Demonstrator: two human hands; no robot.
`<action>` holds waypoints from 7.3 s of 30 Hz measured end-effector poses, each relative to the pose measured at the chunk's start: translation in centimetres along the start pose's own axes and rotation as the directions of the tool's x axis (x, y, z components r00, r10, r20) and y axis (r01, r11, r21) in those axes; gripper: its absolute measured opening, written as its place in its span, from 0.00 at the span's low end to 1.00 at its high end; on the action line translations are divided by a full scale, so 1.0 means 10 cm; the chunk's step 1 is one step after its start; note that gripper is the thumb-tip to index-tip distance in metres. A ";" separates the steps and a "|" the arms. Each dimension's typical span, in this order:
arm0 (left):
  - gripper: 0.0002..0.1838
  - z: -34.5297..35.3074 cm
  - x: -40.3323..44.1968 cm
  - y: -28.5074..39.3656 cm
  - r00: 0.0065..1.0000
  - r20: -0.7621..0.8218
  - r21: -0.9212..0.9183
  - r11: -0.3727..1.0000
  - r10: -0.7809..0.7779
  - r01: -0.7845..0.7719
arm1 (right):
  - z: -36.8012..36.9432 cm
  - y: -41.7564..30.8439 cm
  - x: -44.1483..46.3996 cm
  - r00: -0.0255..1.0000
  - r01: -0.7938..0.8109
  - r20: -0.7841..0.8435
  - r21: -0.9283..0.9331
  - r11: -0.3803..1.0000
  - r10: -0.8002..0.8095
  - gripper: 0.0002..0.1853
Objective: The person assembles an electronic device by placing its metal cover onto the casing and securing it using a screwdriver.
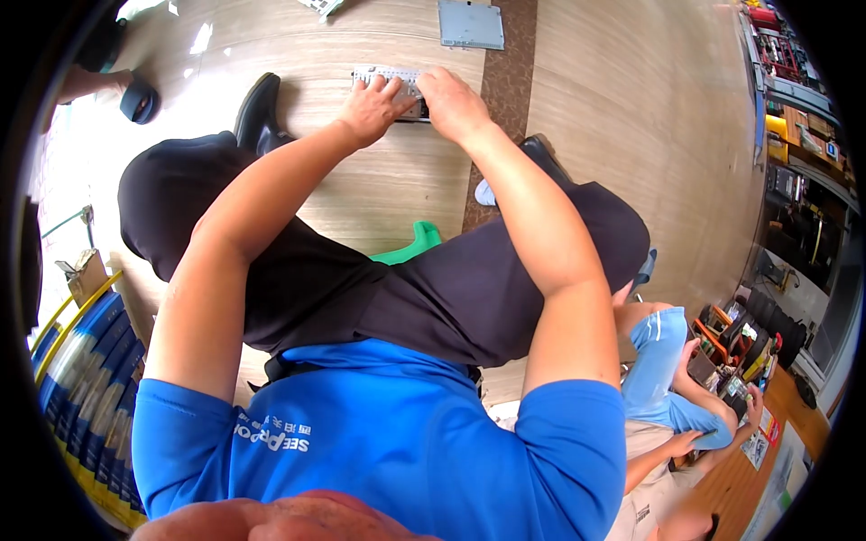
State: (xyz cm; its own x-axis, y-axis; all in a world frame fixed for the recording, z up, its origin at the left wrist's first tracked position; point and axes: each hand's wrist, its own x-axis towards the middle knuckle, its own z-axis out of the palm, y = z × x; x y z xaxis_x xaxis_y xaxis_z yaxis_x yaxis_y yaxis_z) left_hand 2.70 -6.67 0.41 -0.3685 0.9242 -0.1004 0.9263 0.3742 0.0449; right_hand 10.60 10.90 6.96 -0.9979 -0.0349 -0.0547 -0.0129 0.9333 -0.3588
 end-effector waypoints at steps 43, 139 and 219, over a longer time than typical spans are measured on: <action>0.26 0.04 -0.01 0.03 1.000 -0.006 0.066 0.998 0.007 -0.007 | -0.01 -0.02 -0.02 0.993 -0.079 0.082 -0.085 0.993 0.086 0.09; 0.09 0.05 0.40 0.00 0.998 -0.042 -0.198 0.979 0.048 -0.055 | -0.32 0.01 -0.03 0.993 -0.111 -0.028 0.073 0.991 0.113 0.11; 0.21 -1.88 0.46 -0.93 0.936 0.337 -0.354 0.908 -0.100 0.225 | 1.05 2.60 1.12 0.824 -0.563 0.072 0.199 0.802 0.561 0.13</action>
State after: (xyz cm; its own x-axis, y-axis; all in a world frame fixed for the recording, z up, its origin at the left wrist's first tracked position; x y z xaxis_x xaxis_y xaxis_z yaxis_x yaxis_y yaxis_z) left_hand -9.07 -4.45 18.18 -0.4114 0.8020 -0.4331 0.7298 0.5745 0.3705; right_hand -0.29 31.04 -12.75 -0.8254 0.4696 -0.3135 0.5645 0.6968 -0.4424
